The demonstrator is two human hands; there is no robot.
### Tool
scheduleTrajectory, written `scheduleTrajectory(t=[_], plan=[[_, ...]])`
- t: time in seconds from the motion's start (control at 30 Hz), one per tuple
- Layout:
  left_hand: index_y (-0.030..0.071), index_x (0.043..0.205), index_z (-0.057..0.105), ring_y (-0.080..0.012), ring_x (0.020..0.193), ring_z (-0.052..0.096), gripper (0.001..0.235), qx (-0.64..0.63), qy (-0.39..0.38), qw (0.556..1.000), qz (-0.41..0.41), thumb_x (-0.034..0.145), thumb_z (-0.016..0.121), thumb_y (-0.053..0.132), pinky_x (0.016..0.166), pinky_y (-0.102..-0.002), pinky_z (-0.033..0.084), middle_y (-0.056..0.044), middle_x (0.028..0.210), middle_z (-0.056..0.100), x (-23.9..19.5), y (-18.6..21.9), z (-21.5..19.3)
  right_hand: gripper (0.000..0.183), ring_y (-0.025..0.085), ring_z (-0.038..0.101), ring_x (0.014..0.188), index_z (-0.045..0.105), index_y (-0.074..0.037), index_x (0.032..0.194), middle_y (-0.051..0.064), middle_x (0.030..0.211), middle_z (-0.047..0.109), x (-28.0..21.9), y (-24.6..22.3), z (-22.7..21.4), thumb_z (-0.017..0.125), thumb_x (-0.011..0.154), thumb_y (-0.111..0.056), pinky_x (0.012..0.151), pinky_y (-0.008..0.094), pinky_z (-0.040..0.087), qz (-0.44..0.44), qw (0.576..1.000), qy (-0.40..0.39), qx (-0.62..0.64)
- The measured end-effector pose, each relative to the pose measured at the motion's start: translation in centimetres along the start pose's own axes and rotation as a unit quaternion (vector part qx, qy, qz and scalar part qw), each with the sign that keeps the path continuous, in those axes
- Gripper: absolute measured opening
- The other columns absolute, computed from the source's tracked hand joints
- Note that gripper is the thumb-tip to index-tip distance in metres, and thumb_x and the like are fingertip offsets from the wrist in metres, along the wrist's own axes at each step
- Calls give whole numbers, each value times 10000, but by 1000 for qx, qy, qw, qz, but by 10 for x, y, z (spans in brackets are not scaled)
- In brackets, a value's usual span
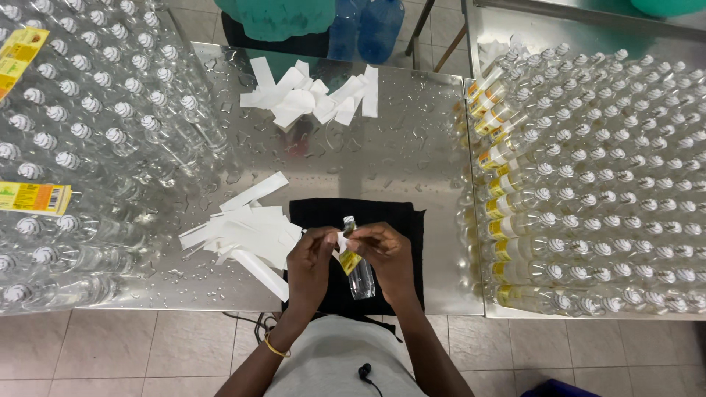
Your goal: The person repeatedly picks up a clear plastic bottle, applies a yellow label to its body, and places it on a table among other labeled bottles. The person also handles white paper strips, peeling backing from labels before application.
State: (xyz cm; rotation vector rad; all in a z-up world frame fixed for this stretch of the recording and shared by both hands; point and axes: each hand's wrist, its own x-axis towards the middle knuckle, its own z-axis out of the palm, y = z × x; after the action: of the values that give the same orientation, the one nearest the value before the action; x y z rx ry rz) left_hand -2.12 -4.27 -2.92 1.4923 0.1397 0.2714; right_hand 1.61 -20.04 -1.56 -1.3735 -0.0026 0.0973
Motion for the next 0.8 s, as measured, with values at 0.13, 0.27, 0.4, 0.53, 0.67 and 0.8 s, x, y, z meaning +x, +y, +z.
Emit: scheduleTrajectory(t=[0.13, 0.27, 0.4, 0.53, 0.67, 0.8], plan=[[69, 1250, 649, -167, 941, 709, 286, -110, 52, 983, -137, 1178, 512, 309, 914, -403, 596, -58, 937, 680, 8, -19, -3, 242, 208, 759, 991, 744, 36, 1151, 143, 975, 787, -1, -4, 2, 840, 961, -78, 869, 365, 640, 13, 1000, 13, -6], [88, 1258, 510, -197, 890, 716, 240, -256, 105, 917, -287, 1223, 351, 265, 925, -410, 621, -31, 940, 623, 27, -18, -17, 333, 212, 713, 1104, 645, 13, 1287, 90, 1063, 662, 0, 5, -1, 761, 1021, -151, 992, 384, 628, 45, 995, 35, 83], [101, 1211, 500, -168, 926, 720, 200, -352, 118, 871, -323, 1224, 341, 221, 1001, -410, 611, 3, 932, 595, 26, -81, -31, 317, 231, 736, 1060, 624, -19, 1289, 70, 1045, 615, 5, 11, -8, 740, 1018, -135, 1031, 416, 638, 81, 986, 66, 128], [137, 1223, 499, -153, 970, 715, 109, -313, 132, 891, -299, 1191, 486, 240, 1061, -391, 585, 15, 968, 582, 25, -42, -19, 403, 183, 712, 1105, 587, -47, 1386, 21, 1083, 574, 4, 8, -8, 728, 1021, -143, 1079, 381, 604, 103, 980, 60, 157], [98, 1303, 541, -169, 1074, 687, 257, -218, 113, 931, -269, 1108, 661, 213, 1118, -399, 532, -26, 1075, 586, 20, -6, -6, 510, 170, 688, 1154, 568, -34, 1487, 41, 1165, 570, 2, -10, 5, 725, 1020, -168, 1102, 356, 593, 124, 977, 61, 161], [85, 1406, 574, -188, 1029, 732, 499, -186, 40, 952, -238, 1150, 488, 505, 999, -383, 582, -81, 1009, 668, 11, -6, -2, 479, 201, 713, 1128, 595, -22, 1457, 62, 1148, 584, 1, -1, 2, 722, 1021, -175, 1092, 407, 609, 106, 981, 58, 151]])
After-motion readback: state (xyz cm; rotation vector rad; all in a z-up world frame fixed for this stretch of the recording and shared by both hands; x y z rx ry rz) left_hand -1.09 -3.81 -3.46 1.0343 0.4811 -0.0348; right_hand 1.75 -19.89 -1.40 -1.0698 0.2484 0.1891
